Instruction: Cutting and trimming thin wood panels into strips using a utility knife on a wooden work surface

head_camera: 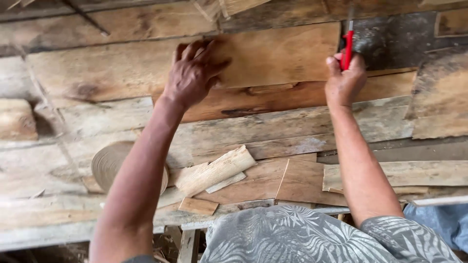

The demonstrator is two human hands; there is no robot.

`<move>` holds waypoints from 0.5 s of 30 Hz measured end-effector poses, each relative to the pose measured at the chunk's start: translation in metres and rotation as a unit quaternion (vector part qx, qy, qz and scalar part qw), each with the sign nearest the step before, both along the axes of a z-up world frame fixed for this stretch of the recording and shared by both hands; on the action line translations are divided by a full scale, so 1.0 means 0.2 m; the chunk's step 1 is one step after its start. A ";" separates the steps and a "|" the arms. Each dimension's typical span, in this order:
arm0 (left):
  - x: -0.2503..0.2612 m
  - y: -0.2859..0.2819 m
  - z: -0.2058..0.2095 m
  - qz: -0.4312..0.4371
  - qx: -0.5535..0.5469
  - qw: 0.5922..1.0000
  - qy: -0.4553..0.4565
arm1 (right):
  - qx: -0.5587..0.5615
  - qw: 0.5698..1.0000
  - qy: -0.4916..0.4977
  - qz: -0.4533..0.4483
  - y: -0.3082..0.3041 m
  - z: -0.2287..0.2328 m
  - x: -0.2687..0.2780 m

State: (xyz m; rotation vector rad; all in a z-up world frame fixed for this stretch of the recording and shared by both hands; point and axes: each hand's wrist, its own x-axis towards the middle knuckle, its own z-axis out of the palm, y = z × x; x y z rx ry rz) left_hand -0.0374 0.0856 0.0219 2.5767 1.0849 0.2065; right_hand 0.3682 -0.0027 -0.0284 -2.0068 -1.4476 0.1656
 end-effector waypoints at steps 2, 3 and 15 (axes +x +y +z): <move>0.00 0.05 0.07 -0.023 -0.029 0.997 0.062 | 0.003 1.000 -0.015 0.022 -0.02 0.00 -0.01; 0.02 0.09 0.11 -0.054 -0.052 0.990 0.117 | 0.012 0.999 -0.036 0.035 0.00 0.00 0.00; 0.10 0.15 0.02 -0.140 0.000 0.975 0.175 | -0.025 0.991 -0.079 0.107 -0.01 0.08 0.00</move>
